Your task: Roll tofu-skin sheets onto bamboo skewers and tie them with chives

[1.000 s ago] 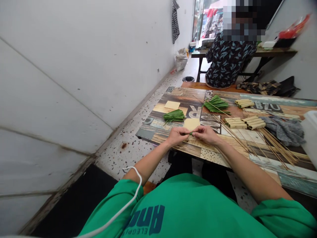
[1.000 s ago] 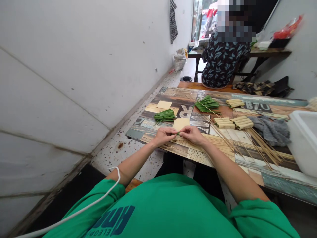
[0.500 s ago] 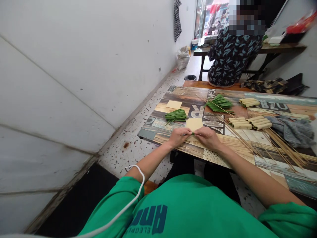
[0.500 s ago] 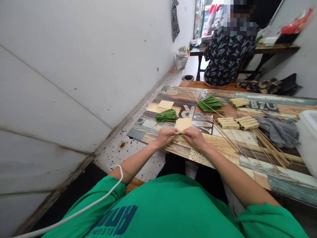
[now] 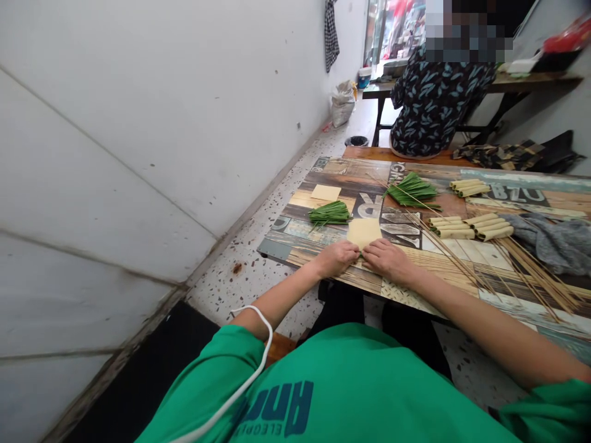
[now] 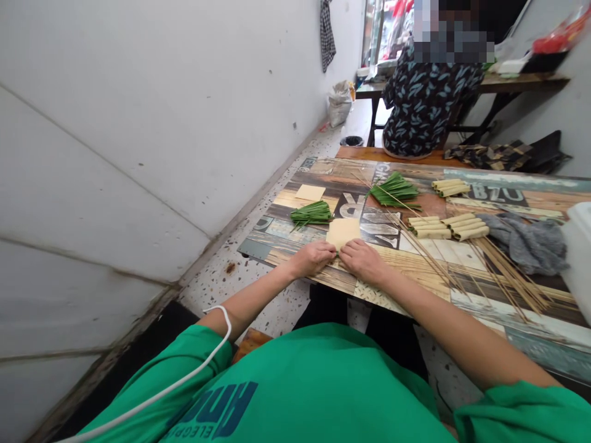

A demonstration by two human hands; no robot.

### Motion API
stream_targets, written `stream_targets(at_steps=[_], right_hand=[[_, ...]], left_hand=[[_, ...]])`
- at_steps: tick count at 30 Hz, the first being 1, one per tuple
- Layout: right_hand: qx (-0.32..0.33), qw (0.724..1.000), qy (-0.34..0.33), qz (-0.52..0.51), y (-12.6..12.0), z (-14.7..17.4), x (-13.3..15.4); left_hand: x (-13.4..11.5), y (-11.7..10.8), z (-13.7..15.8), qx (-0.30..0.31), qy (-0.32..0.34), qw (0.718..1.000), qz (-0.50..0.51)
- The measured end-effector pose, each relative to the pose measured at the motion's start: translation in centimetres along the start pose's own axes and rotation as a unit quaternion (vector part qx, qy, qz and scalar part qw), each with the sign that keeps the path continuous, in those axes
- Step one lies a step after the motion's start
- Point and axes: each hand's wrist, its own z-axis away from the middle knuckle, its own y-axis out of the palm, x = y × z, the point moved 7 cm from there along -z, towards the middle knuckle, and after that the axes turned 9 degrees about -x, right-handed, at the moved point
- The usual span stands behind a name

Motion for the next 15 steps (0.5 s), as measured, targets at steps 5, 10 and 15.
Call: stream_targets(at_steps=[5, 10, 15], right_hand=[[0.007, 1.0, -0.002, -0.004, 0.3, 0.1, -0.1], [-0.028, 0.992, 0.083, -0.085, -0.1, 0.0, -1.0], [-0.045, 0.983, 0.117, -0.135, -0.2, 0.0, -1.4]], left_hand=[[-0.5, -0.6, 0.2, -0.005, 0.018, 1.0, 0.0], [0.3, 0.2, 0.4, -0.025, -0.016, 1.0, -0.007], [1.1, 0.1, 0.4, -0.093, -0.056, 0.993, 0.042]])
